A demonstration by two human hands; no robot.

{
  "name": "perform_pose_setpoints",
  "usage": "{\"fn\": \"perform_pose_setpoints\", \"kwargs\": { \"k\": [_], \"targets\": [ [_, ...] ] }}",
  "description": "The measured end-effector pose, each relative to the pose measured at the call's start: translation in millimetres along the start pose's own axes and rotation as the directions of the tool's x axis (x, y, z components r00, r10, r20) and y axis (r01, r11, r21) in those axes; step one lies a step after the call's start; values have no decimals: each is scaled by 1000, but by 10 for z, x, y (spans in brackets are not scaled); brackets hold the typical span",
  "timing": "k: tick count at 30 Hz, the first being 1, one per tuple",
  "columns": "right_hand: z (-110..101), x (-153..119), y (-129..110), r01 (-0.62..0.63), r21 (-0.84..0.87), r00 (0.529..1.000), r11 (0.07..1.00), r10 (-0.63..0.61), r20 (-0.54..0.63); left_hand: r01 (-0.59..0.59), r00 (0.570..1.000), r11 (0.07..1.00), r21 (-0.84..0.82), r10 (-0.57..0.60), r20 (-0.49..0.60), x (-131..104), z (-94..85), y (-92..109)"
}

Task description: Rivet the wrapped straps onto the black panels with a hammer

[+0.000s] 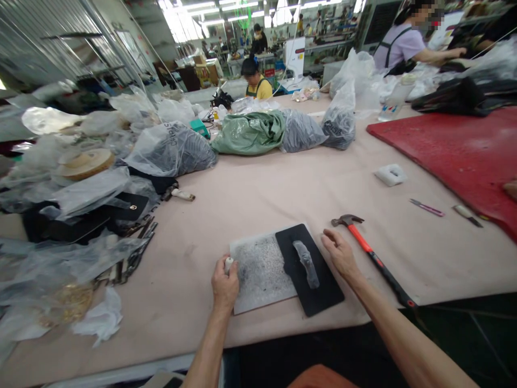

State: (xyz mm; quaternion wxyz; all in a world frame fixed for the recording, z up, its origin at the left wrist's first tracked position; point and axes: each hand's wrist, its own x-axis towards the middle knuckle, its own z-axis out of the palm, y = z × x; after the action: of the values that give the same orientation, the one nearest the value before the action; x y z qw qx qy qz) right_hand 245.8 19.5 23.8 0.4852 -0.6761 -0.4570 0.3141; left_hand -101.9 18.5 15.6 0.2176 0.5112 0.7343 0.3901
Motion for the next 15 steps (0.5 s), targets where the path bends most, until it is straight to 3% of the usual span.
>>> {"fn": "perform_pose_setpoints", "kwargs": {
  "k": [4, 7, 9, 15],
  "targets": [
    [142, 6, 258, -40, 186, 983, 982, 5, 185, 79, 995, 996, -38, -82, -65, 21, 49, 52],
    [197, -194, 370, -126, 407, 978, 905, 43, 206, 109, 990, 993, -46, -113, -88, -5, 70, 78],
    [181, -290, 401, -136, 465, 980, 875, 52, 190, 111, 989, 992, -52, -116, -93, -40, 74, 81],
    [117, -234, 403, -27, 244, 965, 969, -39, 261, 115, 990, 993, -11, -116, -83, -94, 77, 82]
  ]
}}
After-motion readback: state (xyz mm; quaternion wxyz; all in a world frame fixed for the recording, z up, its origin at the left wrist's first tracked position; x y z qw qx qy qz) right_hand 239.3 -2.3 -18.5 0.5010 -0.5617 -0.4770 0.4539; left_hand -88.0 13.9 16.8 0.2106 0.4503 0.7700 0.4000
